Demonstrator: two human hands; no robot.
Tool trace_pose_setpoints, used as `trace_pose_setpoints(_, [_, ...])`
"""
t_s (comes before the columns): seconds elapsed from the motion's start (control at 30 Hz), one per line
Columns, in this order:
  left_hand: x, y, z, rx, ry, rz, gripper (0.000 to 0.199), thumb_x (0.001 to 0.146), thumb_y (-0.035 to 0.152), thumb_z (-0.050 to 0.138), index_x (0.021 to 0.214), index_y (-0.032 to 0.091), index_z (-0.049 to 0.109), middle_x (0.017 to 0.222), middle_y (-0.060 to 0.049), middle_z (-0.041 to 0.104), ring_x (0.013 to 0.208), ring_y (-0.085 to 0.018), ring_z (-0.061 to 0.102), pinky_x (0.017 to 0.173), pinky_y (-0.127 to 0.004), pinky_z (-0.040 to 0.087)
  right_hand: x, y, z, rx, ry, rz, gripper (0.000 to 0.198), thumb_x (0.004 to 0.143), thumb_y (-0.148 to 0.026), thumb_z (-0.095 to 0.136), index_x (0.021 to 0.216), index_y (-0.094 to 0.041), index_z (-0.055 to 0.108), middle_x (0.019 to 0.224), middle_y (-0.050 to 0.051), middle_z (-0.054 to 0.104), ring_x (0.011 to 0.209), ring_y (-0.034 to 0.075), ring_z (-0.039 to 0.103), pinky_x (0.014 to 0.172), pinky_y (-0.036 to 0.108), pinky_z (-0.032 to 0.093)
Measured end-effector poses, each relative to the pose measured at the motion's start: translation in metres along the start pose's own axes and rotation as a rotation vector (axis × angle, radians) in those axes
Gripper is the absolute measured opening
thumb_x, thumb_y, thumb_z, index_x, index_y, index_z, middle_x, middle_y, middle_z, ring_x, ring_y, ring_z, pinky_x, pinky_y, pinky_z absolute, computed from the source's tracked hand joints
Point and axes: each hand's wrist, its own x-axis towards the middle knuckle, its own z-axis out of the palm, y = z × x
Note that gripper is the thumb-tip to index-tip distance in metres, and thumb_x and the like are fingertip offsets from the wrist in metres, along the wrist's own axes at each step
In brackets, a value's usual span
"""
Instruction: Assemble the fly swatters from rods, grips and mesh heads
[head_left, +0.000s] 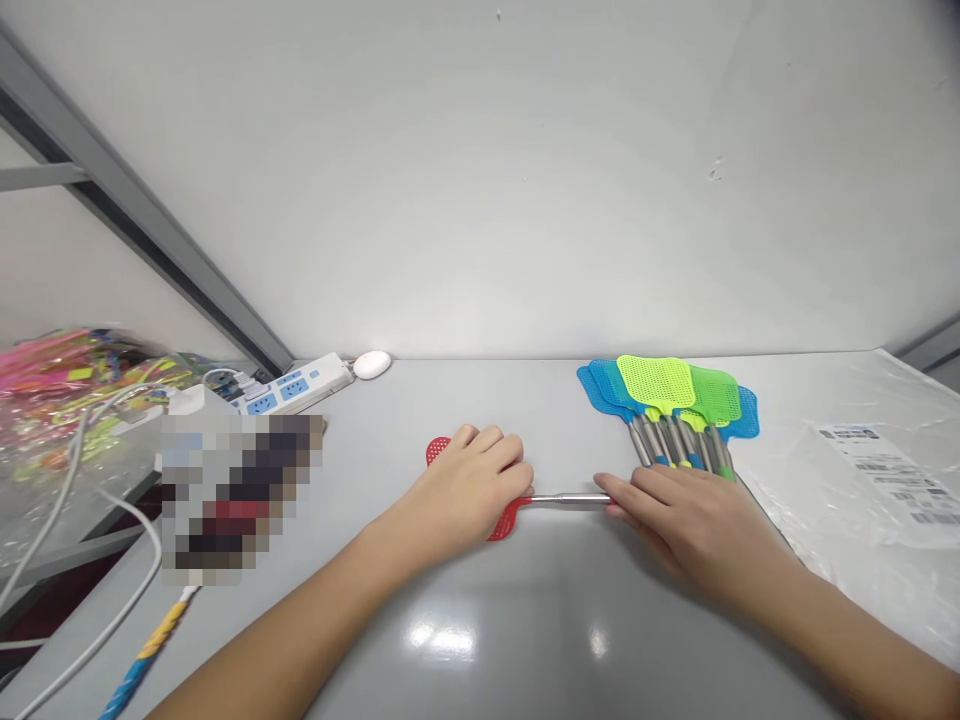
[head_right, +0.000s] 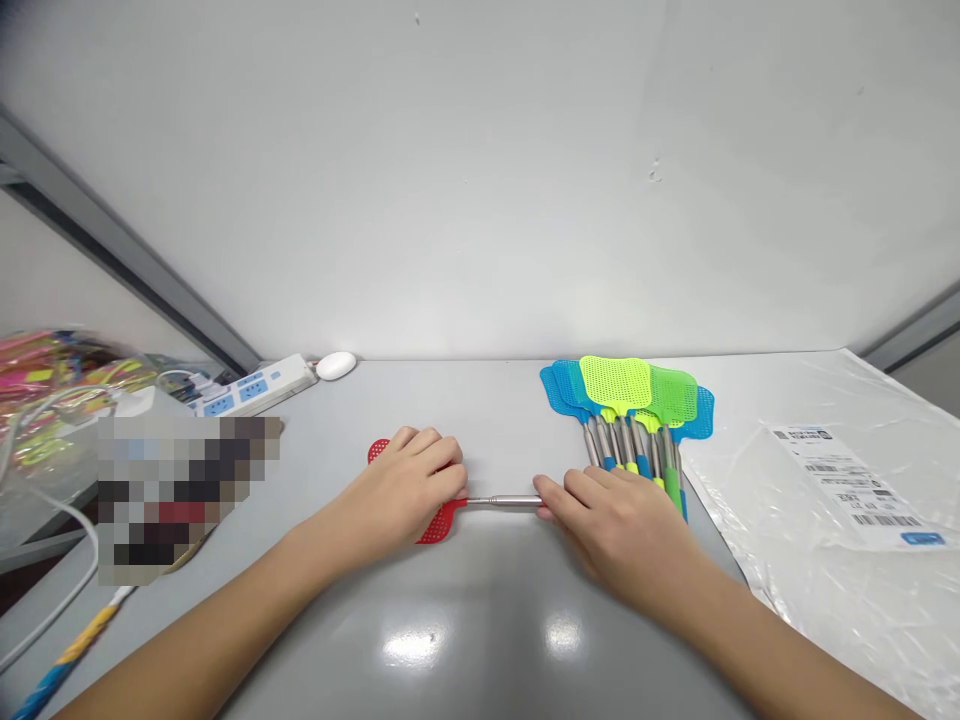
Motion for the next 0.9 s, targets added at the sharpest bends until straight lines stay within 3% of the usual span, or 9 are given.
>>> trace_pose_setpoints(0.1, [0.001,-0.003,0.004,-0.002,0.028,-0.006,0.018,0.088,0.004,0.044,0.085,0.019,0.055,0.088,-0.004,0.054,0.078,-0.018,0.041,0.067,-0.033,0.031,-0.004,-0.001,0.002,-0.004,0.057,-0.013,0.020,0.096,-0.020,0.049,0.112,-0.018,0.062,0.071,0.000,0.056,0.063,0.015,0.046,0.059,0.031,0.029])
trace_pose_setpoints(0.3, [0.002,-0.006,0.006,0.038,0.102,-0.031,0.023,0.098,0.020,0.039,0.082,0.017,0.055,0.083,-0.004,0.053,0.073,-0.017,0.040,0.063,-0.032,0.029,-0.009,-0.002,0.005,-0.007,0.099,-0.040,0.038,0.093,-0.005,0.044,0.129,-0.013,0.052,0.083,0.005,0.064,0.074,0.018,0.049,0.067,0.032,0.033])
trace_pose_setpoints(0.47, [0.005,0.001,0.005,0.137,0.094,-0.018,0.023,0.097,0.017,0.040,0.078,0.017,0.054,0.081,-0.003,0.052,0.071,-0.017,0.042,0.062,-0.032,0.027,-0.002,-0.003,0.006,-0.023,0.146,-0.058,0.022,0.095,-0.014,0.048,0.113,-0.014,0.061,0.070,0.000,0.058,0.063,0.014,0.047,0.059,0.030,0.029])
trace_pose_setpoints(0.57, [0.006,0.003,0.006,0.206,0.078,0.015,0.020,0.093,0.012,0.041,0.079,0.018,0.054,0.080,-0.003,0.051,0.072,-0.018,0.043,0.063,-0.034,0.027,0.002,-0.004,0.005,-0.039,0.095,-0.043,0.019,0.098,-0.022,0.046,0.101,-0.016,0.064,0.067,-0.001,0.057,0.060,0.013,0.049,0.056,0.030,0.028])
trace_pose_setpoints(0.67, [0.007,0.002,0.007,0.230,0.081,0.044,0.017,0.091,0.009,0.042,0.081,0.018,0.053,0.081,-0.003,0.052,0.074,-0.019,0.044,0.069,-0.035,0.031,0.003,-0.005,0.002,-0.013,0.047,0.002,0.021,0.098,-0.026,0.045,0.096,-0.018,0.064,0.068,-0.002,0.058,0.059,0.013,0.051,0.055,0.030,0.027])
trace_pose_setpoints(0.8, [0.007,-0.001,0.004,0.175,0.174,-0.005,0.018,0.096,0.014,0.041,0.083,0.019,0.053,0.086,-0.003,0.056,0.079,-0.018,0.046,0.081,-0.039,0.034,0.003,-0.008,0.001,0.012,0.100,0.071,0.021,0.099,-0.029,0.046,0.102,-0.020,0.065,0.069,-0.002,0.059,0.057,0.012,0.051,0.055,0.029,0.028])
trace_pose_setpoints(0.9, [0.005,-0.006,0.001,0.072,0.304,-0.054,0.015,0.098,0.021,0.040,0.101,0.020,0.055,0.106,-0.005,0.060,0.092,-0.019,0.051,0.099,-0.047,0.030,0.003,-0.007,0.003,0.021,0.113,0.104,0.022,0.099,-0.030,0.046,0.103,-0.021,0.066,0.068,-0.002,0.059,0.057,0.012,0.051,0.055,0.029,0.028])
